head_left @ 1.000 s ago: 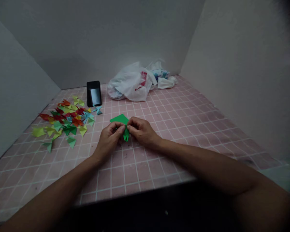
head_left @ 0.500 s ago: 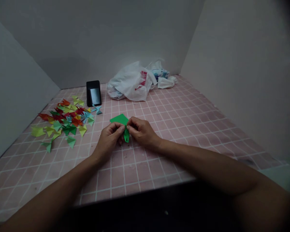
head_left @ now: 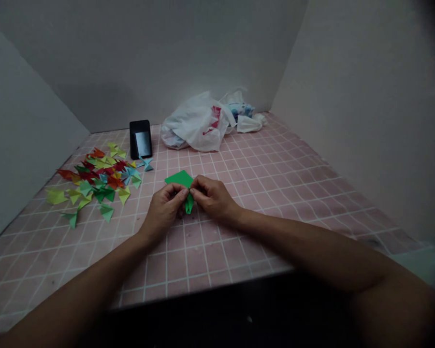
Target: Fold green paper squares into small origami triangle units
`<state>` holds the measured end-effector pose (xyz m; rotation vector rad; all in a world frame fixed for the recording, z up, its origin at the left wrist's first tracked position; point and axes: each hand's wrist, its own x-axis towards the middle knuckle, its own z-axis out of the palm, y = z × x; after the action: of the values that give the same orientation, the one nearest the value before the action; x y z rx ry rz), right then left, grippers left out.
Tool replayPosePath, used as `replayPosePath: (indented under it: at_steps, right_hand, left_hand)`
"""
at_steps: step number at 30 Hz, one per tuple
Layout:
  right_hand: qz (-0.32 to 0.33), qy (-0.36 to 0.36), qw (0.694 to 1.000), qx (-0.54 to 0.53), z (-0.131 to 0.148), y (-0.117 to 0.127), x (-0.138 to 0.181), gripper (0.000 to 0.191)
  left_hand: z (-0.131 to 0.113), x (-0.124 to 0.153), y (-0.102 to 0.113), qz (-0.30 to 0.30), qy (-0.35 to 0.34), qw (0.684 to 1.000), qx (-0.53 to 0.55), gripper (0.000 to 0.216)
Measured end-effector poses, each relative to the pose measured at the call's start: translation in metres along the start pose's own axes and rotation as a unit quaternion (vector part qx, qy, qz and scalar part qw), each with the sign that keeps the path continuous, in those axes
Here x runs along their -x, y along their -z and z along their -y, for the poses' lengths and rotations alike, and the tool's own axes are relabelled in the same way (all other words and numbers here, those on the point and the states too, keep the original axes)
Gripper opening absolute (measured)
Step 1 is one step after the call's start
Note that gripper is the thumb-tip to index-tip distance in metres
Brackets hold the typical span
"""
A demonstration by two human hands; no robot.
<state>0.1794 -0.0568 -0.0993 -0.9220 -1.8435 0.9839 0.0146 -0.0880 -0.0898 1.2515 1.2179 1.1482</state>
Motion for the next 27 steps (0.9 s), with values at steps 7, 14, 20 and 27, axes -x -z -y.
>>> replayPosePath:
  at_steps: [7, 14, 20, 27]
  right_hand:
    - [0.003, -0.016, 0.997, -0.07, 0.0017, -0.0011, 0.0015, 0.011]
    - [0.049, -0.101, 0.976, -0.186, -0.0014, -0.004, 0.0016, 0.011]
    - [0.001, -0.043, 0.995, -0.088, -0.0004, -0.0025, 0.0012, 0.012]
    - [0.005, -0.013, 0.999, -0.03, 0.0022, -0.0012, 0.0012, 0.01]
  left_hand:
    - [-0.0052, 0.005, -0.0034, -0.04, -0.016, 0.998, -0.035, 0.026]
    - [-0.0047, 0.0045, -0.0027, -0.042, -0.012, 0.999, -0.016, 0.027]
    - [-0.005, 0.005, -0.0022, -0.039, -0.033, 0.998, -0.045, 0.022]
    - [-0.0063, 0.0065, -0.0027, -0.058, -0.044, 0.994, -0.082, 0.019]
